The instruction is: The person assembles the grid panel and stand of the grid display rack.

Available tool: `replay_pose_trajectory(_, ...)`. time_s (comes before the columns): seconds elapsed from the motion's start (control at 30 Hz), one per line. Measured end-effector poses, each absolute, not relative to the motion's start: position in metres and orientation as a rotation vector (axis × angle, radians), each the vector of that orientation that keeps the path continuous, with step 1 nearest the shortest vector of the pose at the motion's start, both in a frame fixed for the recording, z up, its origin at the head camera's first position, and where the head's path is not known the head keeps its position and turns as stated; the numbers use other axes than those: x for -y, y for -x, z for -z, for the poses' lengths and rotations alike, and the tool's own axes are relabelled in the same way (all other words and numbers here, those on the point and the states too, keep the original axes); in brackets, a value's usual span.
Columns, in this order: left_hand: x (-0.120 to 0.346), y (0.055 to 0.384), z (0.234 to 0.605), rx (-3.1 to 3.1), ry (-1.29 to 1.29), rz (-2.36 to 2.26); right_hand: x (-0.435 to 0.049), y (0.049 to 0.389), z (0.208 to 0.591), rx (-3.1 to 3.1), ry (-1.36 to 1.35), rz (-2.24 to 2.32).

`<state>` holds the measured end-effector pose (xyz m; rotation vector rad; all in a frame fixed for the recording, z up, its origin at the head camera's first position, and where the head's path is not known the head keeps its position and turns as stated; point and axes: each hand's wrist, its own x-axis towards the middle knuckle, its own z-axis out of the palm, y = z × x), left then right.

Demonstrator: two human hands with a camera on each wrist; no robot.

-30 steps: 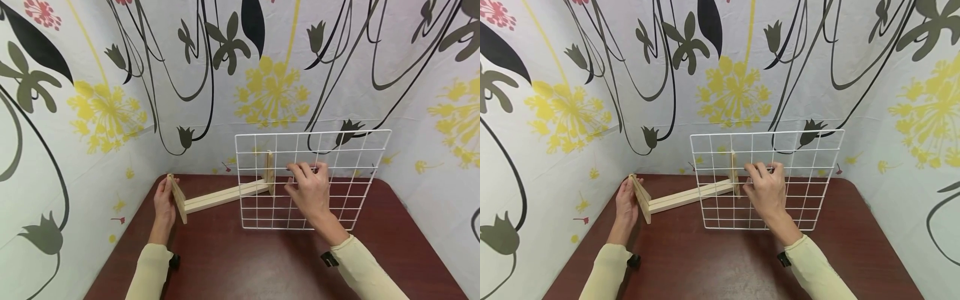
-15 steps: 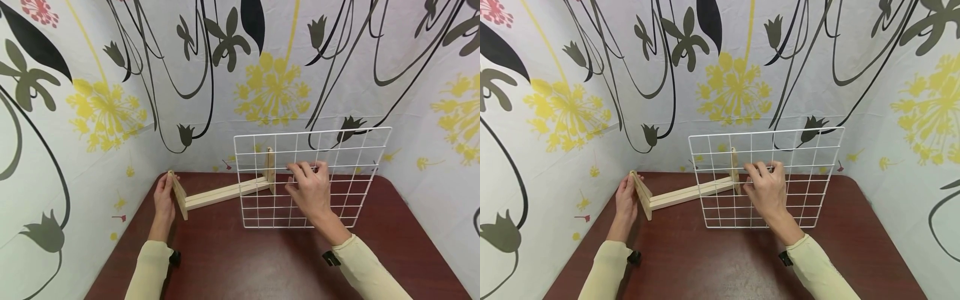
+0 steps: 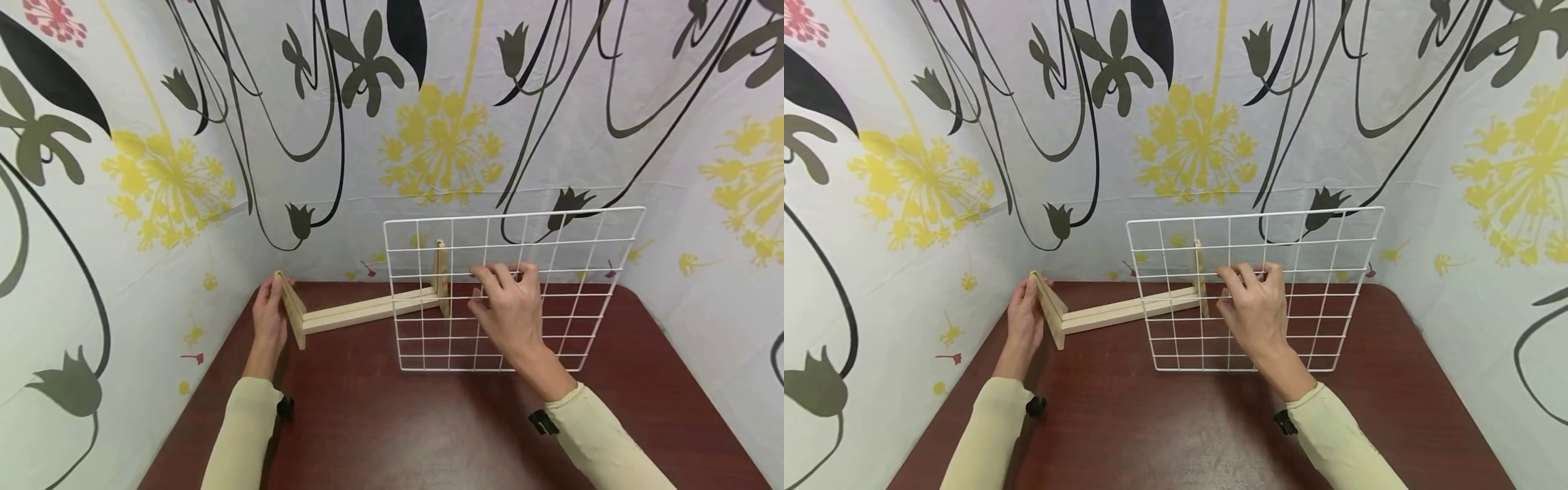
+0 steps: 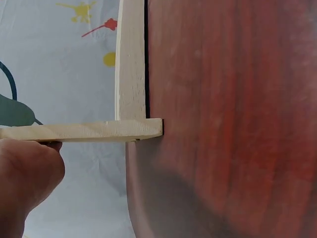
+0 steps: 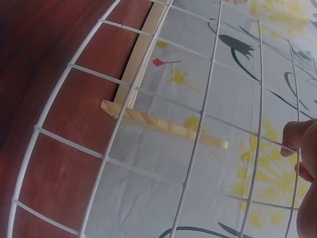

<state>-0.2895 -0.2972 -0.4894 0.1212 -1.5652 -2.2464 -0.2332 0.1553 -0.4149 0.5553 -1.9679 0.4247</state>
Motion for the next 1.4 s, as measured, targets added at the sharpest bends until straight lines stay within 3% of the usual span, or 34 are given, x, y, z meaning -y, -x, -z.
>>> replay_pose_trajectory(0.67, 0.312, 0.321, 0.455, 1.935, -0.23, 2.282, -0.165, 0.236, 0.42, 1.945, -0.535, -0.422)
replay_pose_trajectory(0.97, 0.31, 0.326, 0.435, 2.152, -0.16, 2.279, -0.164, 0.237, 0.421, 1.963, -0.538, -0.439)
replay_pose_trajectory(1.4, 0.306, 0.339, 0.443, 2.27, -0.02, 2.265, -0.159, 0.233, 0.419, 1.917, -0.564, -0.437)
